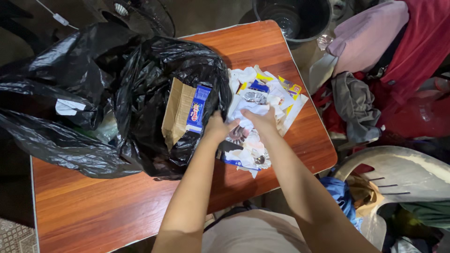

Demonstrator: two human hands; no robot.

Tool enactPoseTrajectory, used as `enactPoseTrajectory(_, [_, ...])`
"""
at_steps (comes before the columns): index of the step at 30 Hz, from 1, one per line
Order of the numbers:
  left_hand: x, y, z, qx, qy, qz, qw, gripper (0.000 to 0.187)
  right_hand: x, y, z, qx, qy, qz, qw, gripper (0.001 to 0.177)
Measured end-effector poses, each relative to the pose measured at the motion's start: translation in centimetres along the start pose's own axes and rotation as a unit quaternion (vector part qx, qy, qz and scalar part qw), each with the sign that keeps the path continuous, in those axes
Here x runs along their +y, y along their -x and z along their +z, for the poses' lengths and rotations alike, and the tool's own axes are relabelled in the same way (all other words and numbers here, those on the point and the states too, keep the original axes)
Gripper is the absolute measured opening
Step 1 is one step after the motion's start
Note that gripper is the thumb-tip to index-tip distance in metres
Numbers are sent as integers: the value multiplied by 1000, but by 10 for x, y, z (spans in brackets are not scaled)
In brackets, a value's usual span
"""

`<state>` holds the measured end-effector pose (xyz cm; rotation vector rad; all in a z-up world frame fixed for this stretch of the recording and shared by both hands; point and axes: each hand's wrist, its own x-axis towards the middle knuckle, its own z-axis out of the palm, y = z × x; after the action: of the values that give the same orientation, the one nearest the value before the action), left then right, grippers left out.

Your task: The person packs various household items, including food packages, plastic bags, and bubble wrap, into black trash bags on a wooden table. They repeatedly pick up items from the table and a nearby floor area, place them into the bags, and finally tie the bags closed.

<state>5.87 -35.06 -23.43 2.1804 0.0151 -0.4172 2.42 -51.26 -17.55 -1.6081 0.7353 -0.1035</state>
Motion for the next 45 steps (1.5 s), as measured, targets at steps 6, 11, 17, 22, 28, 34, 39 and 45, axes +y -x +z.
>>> enactPoseTrajectory(6, [2,16,-13,-4,90,32,995,107,8,12,-12,-32,-80,31,996,65])
enactPoseTrajectory(11, [-11,14,-24,85,147,67,983,72,-10,10,-31,6,-176,66,982,53])
enactPoseTrajectory(17, [-29,18,-73,91,408,0,908,44,-55,13,-40,-116,-263,6,958,41])
enactPoseTrajectory(22, [-26,34,-132,94,494,-59,862,52,-87,19,14,-236,-303,-35,923,35])
enactPoseTrajectory(28, [-45,57,-182,196,471,8,860,56,-83,16,115,-320,-245,96,910,32])
enactPoseTrajectory(34, [-36,67,-187,301,156,156,928,52,-63,16,169,-220,-5,139,966,115])
enactPoseTrajectory(39, [-16,57,-153,269,-14,153,951,55,-38,7,174,-304,188,7,934,104])
enactPoseTrajectory(45, [-9,49,-128,224,-33,145,963,55,-27,-22,136,-187,309,-334,871,75])
